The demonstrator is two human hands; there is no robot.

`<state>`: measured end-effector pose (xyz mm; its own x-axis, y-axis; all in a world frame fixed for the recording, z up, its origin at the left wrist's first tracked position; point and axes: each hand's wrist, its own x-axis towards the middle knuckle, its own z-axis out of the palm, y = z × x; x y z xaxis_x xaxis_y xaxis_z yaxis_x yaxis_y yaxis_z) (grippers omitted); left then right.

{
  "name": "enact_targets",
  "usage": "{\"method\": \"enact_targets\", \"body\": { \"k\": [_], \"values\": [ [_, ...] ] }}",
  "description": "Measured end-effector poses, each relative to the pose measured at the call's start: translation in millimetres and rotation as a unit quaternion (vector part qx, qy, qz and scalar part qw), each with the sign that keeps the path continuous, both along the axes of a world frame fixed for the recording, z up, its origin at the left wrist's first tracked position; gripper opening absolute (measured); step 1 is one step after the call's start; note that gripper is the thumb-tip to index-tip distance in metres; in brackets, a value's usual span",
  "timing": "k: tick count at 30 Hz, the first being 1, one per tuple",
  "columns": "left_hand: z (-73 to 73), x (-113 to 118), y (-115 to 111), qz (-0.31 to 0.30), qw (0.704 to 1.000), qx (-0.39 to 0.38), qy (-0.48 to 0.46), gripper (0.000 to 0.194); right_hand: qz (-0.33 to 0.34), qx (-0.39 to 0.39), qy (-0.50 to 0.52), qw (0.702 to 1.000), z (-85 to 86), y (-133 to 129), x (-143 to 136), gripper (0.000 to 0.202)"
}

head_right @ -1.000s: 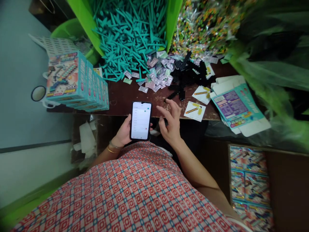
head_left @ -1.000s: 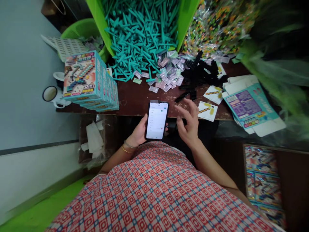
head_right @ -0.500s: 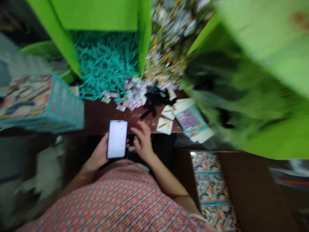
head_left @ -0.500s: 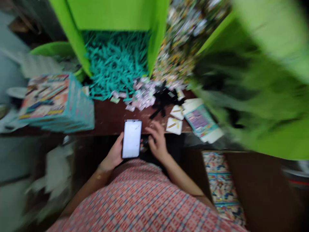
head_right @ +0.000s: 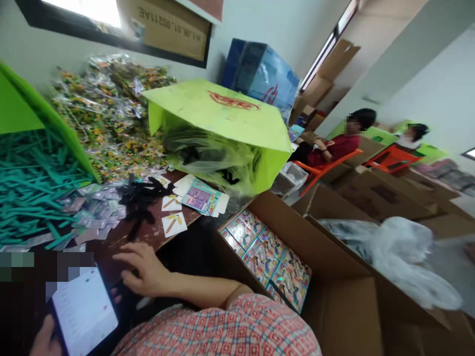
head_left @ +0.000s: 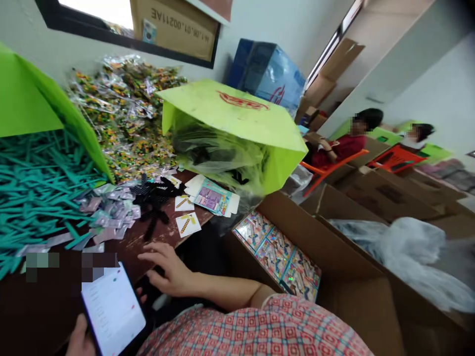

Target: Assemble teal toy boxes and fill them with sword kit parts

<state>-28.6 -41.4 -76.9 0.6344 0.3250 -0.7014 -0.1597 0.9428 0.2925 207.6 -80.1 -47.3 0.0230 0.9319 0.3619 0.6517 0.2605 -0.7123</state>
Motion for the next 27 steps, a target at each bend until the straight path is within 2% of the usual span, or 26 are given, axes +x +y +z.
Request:
{"method": "enact_targets", "body": {
  "k": [2, 4, 6, 8, 11, 15, 17, 19, 22, 24, 25, 27],
  "values": [
    [22.4, 5, -2, 0.085, 0.994, 0.071, 0.021, 0.069, 0.005, 0.014, 0.025, 1.000, -3.0, -11, 1, 0.050],
    [59.8, 14, -1, 0.173, 0.975, 0.141, 0.014, 0.061, 0.004, 0.029, 0.050, 0.998, -6.1, -27, 2, 0.047],
    [96.3, 20, 9, 0.259, 0.950, 0.176, -0.017, 0.067, -0.003, 0.025, 0.065, 0.998, -12.0, -38, 5, 0.044],
    [122.8, 16, 26, 0.320, 0.920, 0.217, -0.058, 0.074, -0.001, 0.033, 0.071, 0.997, -21.0, -39, 10, 0.043],
    [144.9, -2, 40, 0.344, 0.891, 0.286, -0.078, 0.072, 0.007, 0.051, 0.073, 0.996, -31.0, -33, 15, 0.043],
    [161.5, -12, 36, 0.345, 0.867, 0.357, -0.052, 0.069, 0.010, 0.049, 0.071, 0.996, -31.1, -37, 16, 0.041],
    [175.6, -13, 37, 0.361, 0.842, 0.400, -0.037, 0.068, 0.010, 0.040, 0.072, 0.997, -33.3, -42, 18, 0.041],
    [199.0, -18, 41, 0.386, 0.806, 0.448, -0.020, 0.066, 0.009, 0.047, 0.071, 0.996, -40.5, -45, 20, 0.041],
    [248.6, -27, 50, 0.412, 0.745, 0.525, 0.001, 0.069, 0.005, 0.075, 0.066, 0.995, -50.5, -39, 23, 0.040],
    [282.0, -28, 53, 0.411, 0.712, 0.569, -0.003, 0.071, 0.008, 0.106, 0.061, 0.992, -40.6, -24, 22, 0.039],
    [295.5, -26, 52, 0.402, 0.705, 0.585, -0.014, 0.072, 0.009, 0.127, 0.057, 0.990, -26.7, -15, 21, 0.039],
    [311.4, -15, 49, 0.361, 0.714, 0.599, -0.041, 0.073, 0.005, 0.184, 0.051, 0.982, 19.0, 3, 20, 0.040]
  ]
}}
